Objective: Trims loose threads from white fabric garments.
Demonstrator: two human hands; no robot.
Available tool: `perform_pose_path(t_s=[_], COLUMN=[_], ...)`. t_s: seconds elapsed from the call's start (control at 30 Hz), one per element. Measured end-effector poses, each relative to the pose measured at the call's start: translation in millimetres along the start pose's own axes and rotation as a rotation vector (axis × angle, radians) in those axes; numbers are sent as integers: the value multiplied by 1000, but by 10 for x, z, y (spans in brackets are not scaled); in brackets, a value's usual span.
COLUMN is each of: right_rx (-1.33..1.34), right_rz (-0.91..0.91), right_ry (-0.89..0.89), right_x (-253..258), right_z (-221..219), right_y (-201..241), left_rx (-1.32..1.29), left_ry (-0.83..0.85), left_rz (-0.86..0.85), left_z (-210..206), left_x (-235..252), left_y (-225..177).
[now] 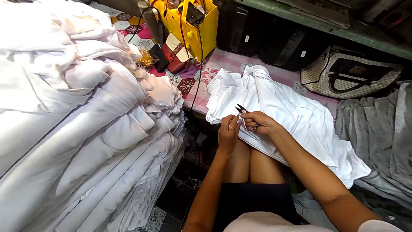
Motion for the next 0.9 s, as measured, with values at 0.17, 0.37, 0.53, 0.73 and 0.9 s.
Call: perform_pose_path(t_s=[0.17, 0.37, 0.53, 0.73, 0.9], right_rx=[139, -477, -814, -825, -841], right_rz=[-6, 125, 2, 6, 63], right_ry=[6, -109, -49, -106, -174], right_x=[21, -394, -534, -388, -385], right_z=[-33, -80, -107, -163, -137], right_y=[-59, 96, 93, 8, -35], left_rx=[37, -74, -151, -168, -80], left_ry=[-21, 51, 52, 66, 112], left_rz=[2, 282, 350, 339, 370], left_z=[-11, 193, 228, 235, 284], left_x=[-17, -150, -204, -201, -197], left_y=[95, -49, -186, -193, -200])
Point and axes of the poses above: each hand's wrist, its own x-axis towards the middle knuckle, its own z-axis out of the back of the hand, y = z × x, the point moved 1 cm from there along x, towards the middle knuckle, and after that the axes turned 7 degrees about y, right-handed, at the moved point
